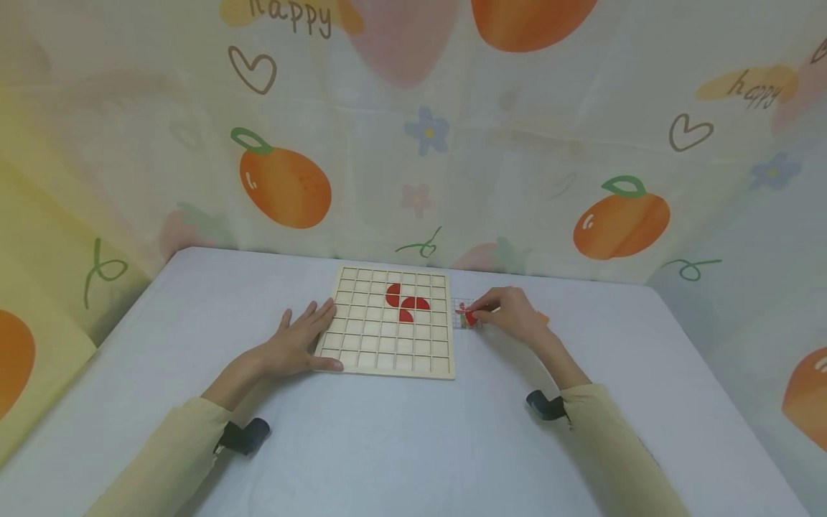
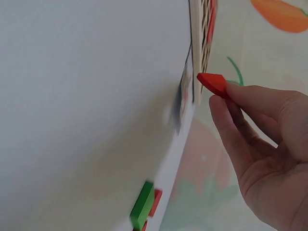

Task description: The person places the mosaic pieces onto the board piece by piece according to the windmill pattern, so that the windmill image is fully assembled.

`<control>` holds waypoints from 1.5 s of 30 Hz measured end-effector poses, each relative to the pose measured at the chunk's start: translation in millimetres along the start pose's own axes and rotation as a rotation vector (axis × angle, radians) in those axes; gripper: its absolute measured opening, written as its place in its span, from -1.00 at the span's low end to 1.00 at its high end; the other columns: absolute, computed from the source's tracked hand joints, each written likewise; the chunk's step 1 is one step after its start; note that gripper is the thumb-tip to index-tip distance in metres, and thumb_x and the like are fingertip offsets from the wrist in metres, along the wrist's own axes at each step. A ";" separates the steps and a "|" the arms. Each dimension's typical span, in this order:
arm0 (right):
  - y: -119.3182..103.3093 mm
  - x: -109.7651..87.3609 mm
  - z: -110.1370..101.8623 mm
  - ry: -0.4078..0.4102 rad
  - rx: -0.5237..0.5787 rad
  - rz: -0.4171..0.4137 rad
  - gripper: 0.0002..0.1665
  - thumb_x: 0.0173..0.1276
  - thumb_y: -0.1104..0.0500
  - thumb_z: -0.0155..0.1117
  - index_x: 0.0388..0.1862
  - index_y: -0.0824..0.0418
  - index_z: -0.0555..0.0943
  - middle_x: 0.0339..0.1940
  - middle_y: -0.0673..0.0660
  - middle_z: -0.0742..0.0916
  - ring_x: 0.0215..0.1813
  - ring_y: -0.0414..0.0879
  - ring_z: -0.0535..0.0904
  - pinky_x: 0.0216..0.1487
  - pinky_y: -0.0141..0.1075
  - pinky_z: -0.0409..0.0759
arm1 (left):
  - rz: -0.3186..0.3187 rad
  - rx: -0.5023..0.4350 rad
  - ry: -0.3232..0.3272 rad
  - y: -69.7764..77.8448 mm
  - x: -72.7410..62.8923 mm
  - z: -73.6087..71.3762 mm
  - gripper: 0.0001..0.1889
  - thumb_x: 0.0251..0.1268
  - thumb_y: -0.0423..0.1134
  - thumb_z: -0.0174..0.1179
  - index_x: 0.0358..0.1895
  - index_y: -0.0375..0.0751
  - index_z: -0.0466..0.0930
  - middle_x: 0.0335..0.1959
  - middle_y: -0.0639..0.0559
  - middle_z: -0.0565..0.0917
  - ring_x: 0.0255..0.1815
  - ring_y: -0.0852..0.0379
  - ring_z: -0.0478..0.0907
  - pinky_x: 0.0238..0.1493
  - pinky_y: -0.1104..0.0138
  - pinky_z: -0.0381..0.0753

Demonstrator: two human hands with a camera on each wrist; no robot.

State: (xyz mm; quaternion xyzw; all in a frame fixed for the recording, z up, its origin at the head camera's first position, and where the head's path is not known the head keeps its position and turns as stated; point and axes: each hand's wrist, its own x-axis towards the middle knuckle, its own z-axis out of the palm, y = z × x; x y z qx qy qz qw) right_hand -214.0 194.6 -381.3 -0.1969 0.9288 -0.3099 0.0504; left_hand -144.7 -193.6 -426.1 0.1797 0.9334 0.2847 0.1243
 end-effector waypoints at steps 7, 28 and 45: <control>-17.2 9.8 13.0 -0.016 0.026 -0.026 -0.89 0.25 0.29 0.41 -0.24 0.25 0.78 -0.23 0.11 0.79 -0.18 -0.04 0.68 -0.25 -0.32 0.59 | 0.003 0.002 0.002 -0.1 -0.5 0.5 0.18 0.07 0.26 0.35 0.55 -0.38 -0.11 0.60 -0.23 -0.12 0.57 -0.33 -0.32 0.40 -0.28 -0.52; -33.6 20.4 48.1 0.002 0.114 -0.050 -0.90 0.27 0.22 0.42 -0.26 0.20 0.78 -0.30 0.03 0.78 -0.28 -0.15 0.65 -0.24 -0.37 0.60 | -0.002 0.012 -0.003 -0.2 -0.3 -0.8 0.18 0.07 0.26 0.35 0.55 -0.37 -0.12 0.59 -0.23 -0.12 0.56 -0.34 -0.31 0.39 -0.29 -0.51; -57.7 26.4 70.4 -0.014 0.119 -0.009 -0.90 0.23 0.20 0.46 -0.27 0.17 0.80 -0.37 -0.01 0.76 -0.34 -0.15 0.53 -0.30 -0.39 0.51 | 0.004 0.019 0.002 3.8 -0.7 -0.7 0.17 0.07 0.23 0.36 0.54 -0.39 -0.10 0.59 -0.24 -0.12 0.56 -0.34 -0.30 0.40 -0.29 -0.50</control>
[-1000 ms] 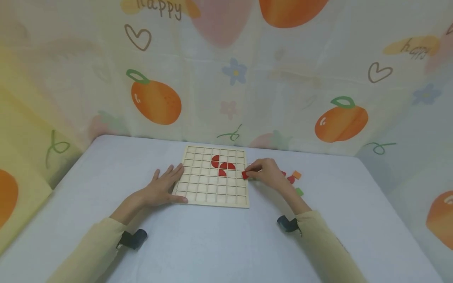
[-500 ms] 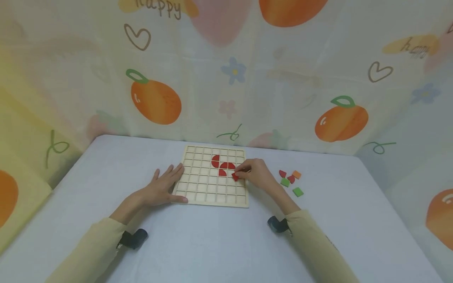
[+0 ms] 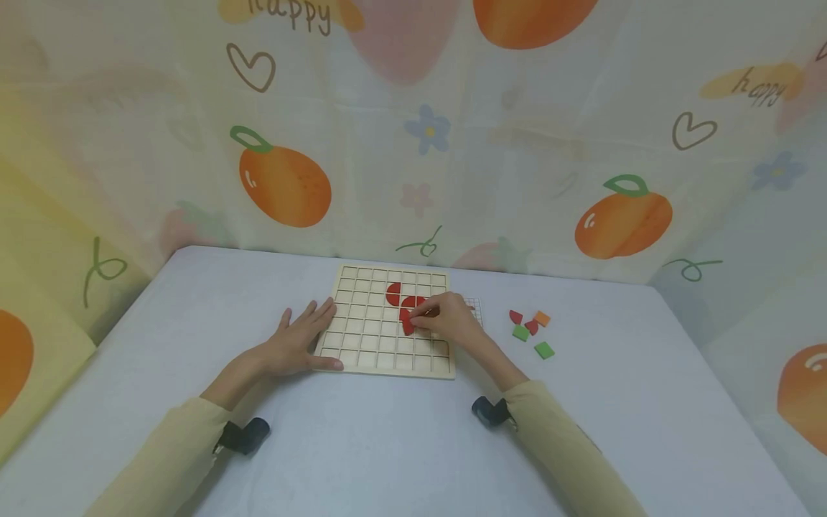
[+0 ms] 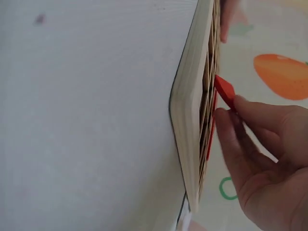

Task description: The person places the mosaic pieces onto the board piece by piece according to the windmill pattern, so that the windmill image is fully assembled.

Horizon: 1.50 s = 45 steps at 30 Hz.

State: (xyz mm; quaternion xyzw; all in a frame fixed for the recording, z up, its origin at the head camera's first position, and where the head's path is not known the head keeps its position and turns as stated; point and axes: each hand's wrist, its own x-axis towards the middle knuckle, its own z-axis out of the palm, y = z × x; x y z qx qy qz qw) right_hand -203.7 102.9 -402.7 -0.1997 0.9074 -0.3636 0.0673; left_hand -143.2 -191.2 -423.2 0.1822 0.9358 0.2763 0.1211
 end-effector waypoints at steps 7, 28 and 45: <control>-7.2 1.8 4.6 -0.030 -0.073 0.045 -0.89 0.24 0.17 0.45 -0.29 0.17 0.79 -0.42 -0.03 0.76 -0.41 -0.20 0.54 -0.40 -0.41 0.49 | 0.007 -0.003 0.001 -0.3 0.1 0.3 0.17 0.08 0.23 0.36 0.54 -0.40 -0.10 0.59 -0.25 -0.12 0.56 -0.36 -0.29 0.39 -0.30 -0.49; -16.8 3.3 8.3 -0.035 -0.121 0.086 -0.94 0.27 0.21 0.42 -0.32 0.17 0.78 -0.41 -0.03 0.74 -0.36 -0.18 0.57 -0.33 -0.38 0.53 | -0.002 -0.002 0.004 -1.9 1.0 1.3 0.17 0.07 0.24 0.36 0.54 -0.39 -0.10 0.59 -0.24 -0.12 0.56 -0.35 -0.29 0.39 -0.29 -0.50; -18.2 3.6 7.7 -0.049 -0.115 0.094 -0.95 0.27 0.23 0.41 -0.35 0.20 0.76 -0.43 -0.01 0.74 -0.36 -0.18 0.58 -0.33 -0.38 0.54 | -0.007 0.006 -0.002 -4.3 2.4 2.9 0.20 0.04 0.28 0.34 0.54 -0.39 -0.10 0.59 -0.25 -0.13 0.56 -0.34 -0.31 0.39 -0.30 -0.52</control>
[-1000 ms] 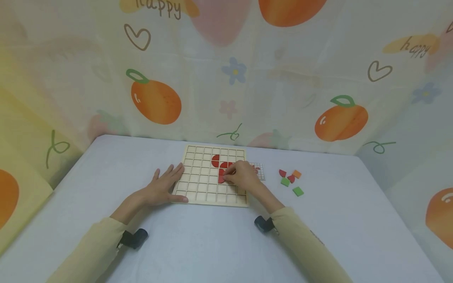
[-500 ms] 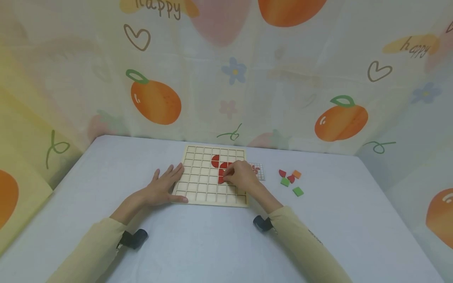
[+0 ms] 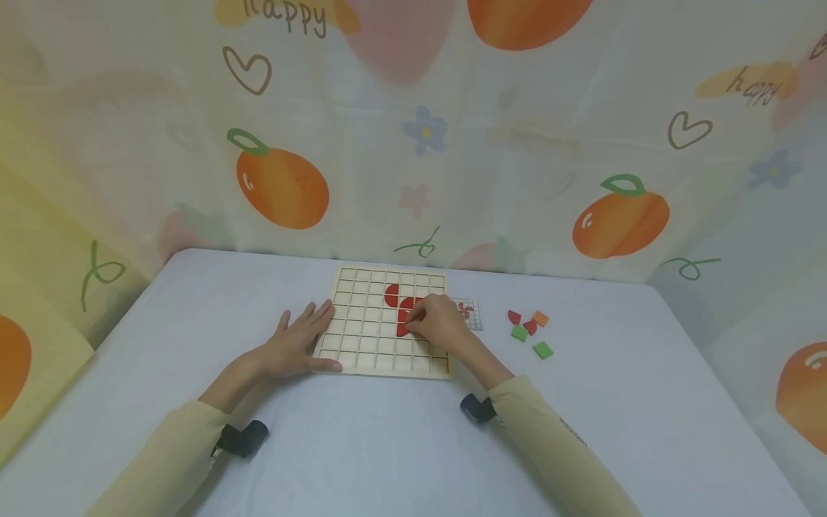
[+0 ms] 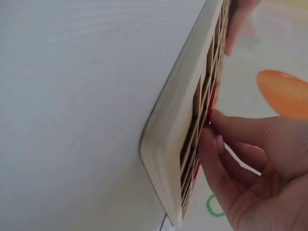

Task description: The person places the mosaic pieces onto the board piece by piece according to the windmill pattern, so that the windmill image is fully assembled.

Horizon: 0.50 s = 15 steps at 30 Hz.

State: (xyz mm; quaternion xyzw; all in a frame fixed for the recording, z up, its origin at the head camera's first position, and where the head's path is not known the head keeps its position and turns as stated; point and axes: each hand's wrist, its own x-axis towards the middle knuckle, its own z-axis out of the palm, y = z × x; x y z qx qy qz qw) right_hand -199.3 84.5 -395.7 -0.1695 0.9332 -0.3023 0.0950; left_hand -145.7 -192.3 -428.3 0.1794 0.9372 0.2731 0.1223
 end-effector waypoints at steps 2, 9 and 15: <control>0.8 0.4 -0.5 -0.003 0.003 -0.005 -0.95 0.27 0.24 0.41 -0.33 0.20 0.77 -0.41 0.00 0.74 -0.35 -0.17 0.58 -0.34 -0.38 0.54 | 0.004 0.000 0.001 -0.1 0.0 0.0 0.20 0.05 0.28 0.34 0.54 -0.40 -0.10 0.59 -0.25 -0.13 0.56 -0.35 -0.31 0.38 -0.30 -0.51; 4.6 -1.1 -10.7 0.017 -0.020 -0.012 -0.93 0.29 0.25 0.38 -0.28 0.20 0.77 -0.36 -0.01 0.74 -0.30 -0.15 0.57 -0.31 -0.37 0.53 | 0.014 -0.008 0.004 1.3 -0.9 -1.0 0.19 0.05 0.26 0.35 0.54 -0.41 -0.09 0.59 -0.26 -0.12 0.56 -0.36 -0.30 0.38 -0.31 -0.50; 13.3 -6.0 -29.9 0.048 -0.050 0.025 -0.89 0.30 0.23 0.38 -0.23 0.21 0.76 -0.33 0.03 0.73 -0.29 -0.11 0.55 -0.33 -0.37 0.52 | 0.014 -0.016 0.001 1.7 -1.4 -1.7 0.18 0.06 0.24 0.36 0.54 -0.41 -0.10 0.59 -0.26 -0.12 0.56 -0.36 -0.30 0.38 -0.30 -0.52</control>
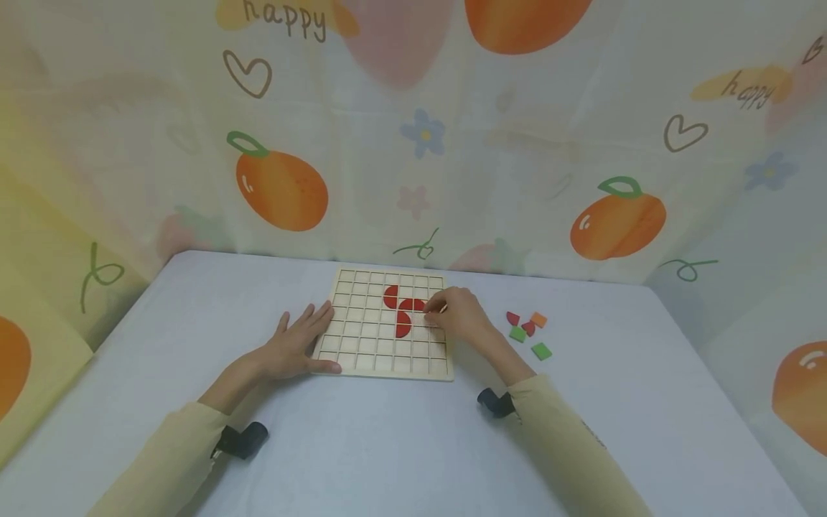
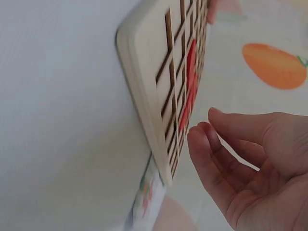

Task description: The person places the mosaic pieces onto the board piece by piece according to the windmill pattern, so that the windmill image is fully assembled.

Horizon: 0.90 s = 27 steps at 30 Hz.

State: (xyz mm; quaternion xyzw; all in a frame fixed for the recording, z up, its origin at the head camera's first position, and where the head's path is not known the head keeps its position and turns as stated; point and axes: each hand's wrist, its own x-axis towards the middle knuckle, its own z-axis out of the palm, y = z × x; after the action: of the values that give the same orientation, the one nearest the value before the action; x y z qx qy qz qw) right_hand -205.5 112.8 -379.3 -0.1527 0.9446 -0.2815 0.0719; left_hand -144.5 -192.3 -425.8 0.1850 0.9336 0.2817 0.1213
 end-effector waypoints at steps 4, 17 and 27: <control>11.3 -2.9 -13.9 0.016 -0.007 0.013 -0.86 0.31 0.23 0.37 -0.19 0.23 0.76 -0.30 0.06 0.74 -0.32 -0.10 0.55 -0.38 -0.37 0.51 | -0.005 -0.001 -0.001 -0.6 0.2 0.1 0.19 0.06 0.25 0.36 0.54 -0.40 -0.11 0.59 -0.26 -0.13 0.56 -0.35 -0.31 0.38 -0.30 -0.52; 62.3 -21.2 -54.7 0.079 -0.013 0.037 -0.80 0.33 0.25 0.33 -0.13 0.33 0.73 -0.21 0.19 0.77 -0.36 -0.08 0.65 -0.35 -0.30 0.59 | -0.011 0.003 -0.001 1.0 0.4 1.0 0.18 0.06 0.25 0.36 0.54 -0.39 -0.11 0.59 -0.24 -0.13 0.56 -0.34 -0.31 0.39 -0.29 -0.52; 91.7 -33.8 -69.8 0.073 0.017 0.104 -0.75 0.36 0.24 0.28 -0.06 0.36 0.70 -0.22 0.23 0.75 -0.49 0.04 0.62 -0.56 -0.31 0.53 | -0.003 0.006 -0.001 -0.6 0.9 1.0 0.17 0.08 0.24 0.34 0.54 -0.40 -0.11 0.59 -0.25 -0.14 0.56 -0.34 -0.32 0.39 -0.28 -0.53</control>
State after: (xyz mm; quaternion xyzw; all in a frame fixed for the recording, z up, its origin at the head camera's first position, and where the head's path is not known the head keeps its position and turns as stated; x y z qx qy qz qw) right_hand -211.9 232.4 -370.3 -0.0923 0.9509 -0.2907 0.0535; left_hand -145.2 -192.0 -427.0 0.1840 0.9348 0.2785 0.1214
